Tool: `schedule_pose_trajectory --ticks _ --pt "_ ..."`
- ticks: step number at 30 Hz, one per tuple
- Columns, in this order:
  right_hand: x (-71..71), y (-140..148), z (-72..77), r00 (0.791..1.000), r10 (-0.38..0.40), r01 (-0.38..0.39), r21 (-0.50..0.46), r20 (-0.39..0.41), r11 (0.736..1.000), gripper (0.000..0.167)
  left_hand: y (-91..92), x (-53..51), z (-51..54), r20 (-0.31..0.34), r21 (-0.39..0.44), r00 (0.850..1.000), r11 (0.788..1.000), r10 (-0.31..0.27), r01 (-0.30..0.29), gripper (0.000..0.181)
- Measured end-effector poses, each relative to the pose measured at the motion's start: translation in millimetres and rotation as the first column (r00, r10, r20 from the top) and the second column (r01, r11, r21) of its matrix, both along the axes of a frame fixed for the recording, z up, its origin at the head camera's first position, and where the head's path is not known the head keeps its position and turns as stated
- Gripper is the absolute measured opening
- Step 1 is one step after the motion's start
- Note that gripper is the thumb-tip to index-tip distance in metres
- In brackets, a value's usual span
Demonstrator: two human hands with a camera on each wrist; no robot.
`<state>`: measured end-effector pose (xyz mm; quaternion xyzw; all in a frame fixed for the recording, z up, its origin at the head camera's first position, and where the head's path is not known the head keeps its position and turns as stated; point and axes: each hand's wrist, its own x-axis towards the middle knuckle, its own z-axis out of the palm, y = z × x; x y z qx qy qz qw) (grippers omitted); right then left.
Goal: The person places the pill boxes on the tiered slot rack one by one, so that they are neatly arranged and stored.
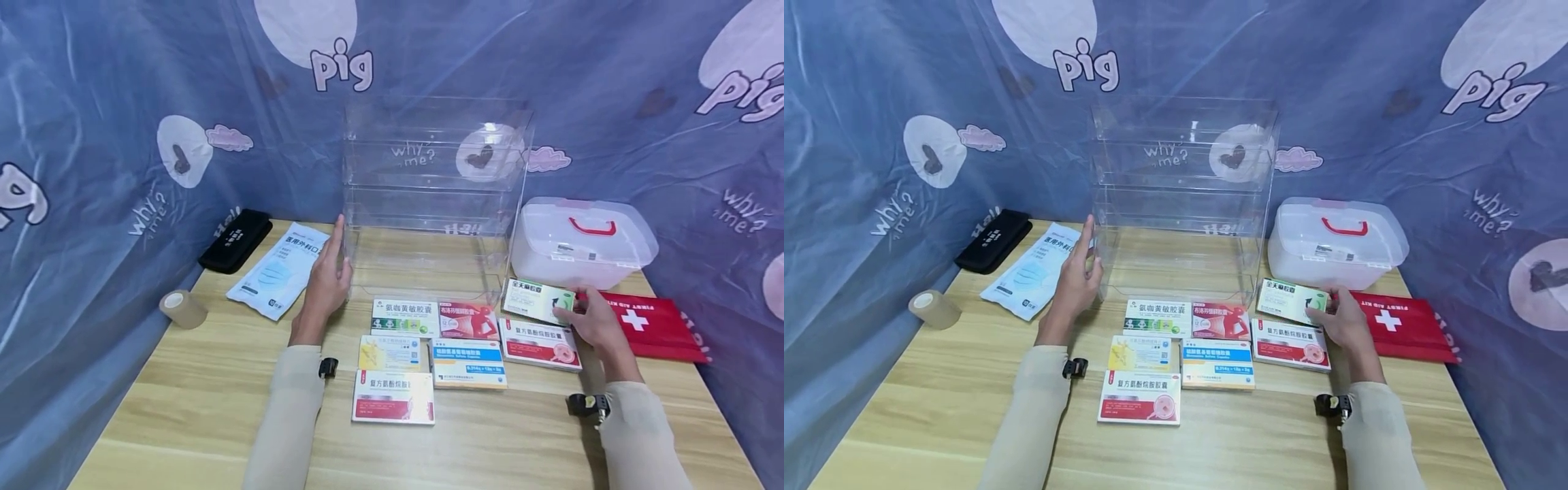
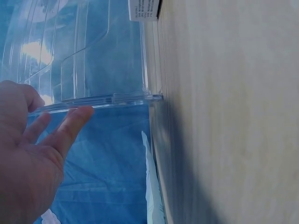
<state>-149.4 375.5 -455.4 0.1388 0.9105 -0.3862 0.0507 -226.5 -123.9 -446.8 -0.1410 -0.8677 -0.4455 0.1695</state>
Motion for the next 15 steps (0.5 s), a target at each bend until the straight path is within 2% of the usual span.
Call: schedule_pose_trajectory --ticks 5,8,15 --pt "7.0 8.5 3.5 0.999 -0.028 0.027 -0.007 -0.026 1.0 0.066 -2.0 1.1 -2.2 0.011 -0.014 1.0 1.0 0.001 0.0 0.086" --pt "10.6 13.0 9.9 0.995 -0.037 0.037 0.007 -0.094 0.999 0.062 -1.9 0.8 -2.4 0.005 -0.015 1.0 1.0 0.002 -0.002 0.086" --pt "10.1 9.7 44.1 0.955 -0.069 0.071 -0.004 -0.289 0.997 0.057 -0.4 -1.3 -1.5 -0.027 -0.016 1.0 1.0 0.002 -0.003 0.086"
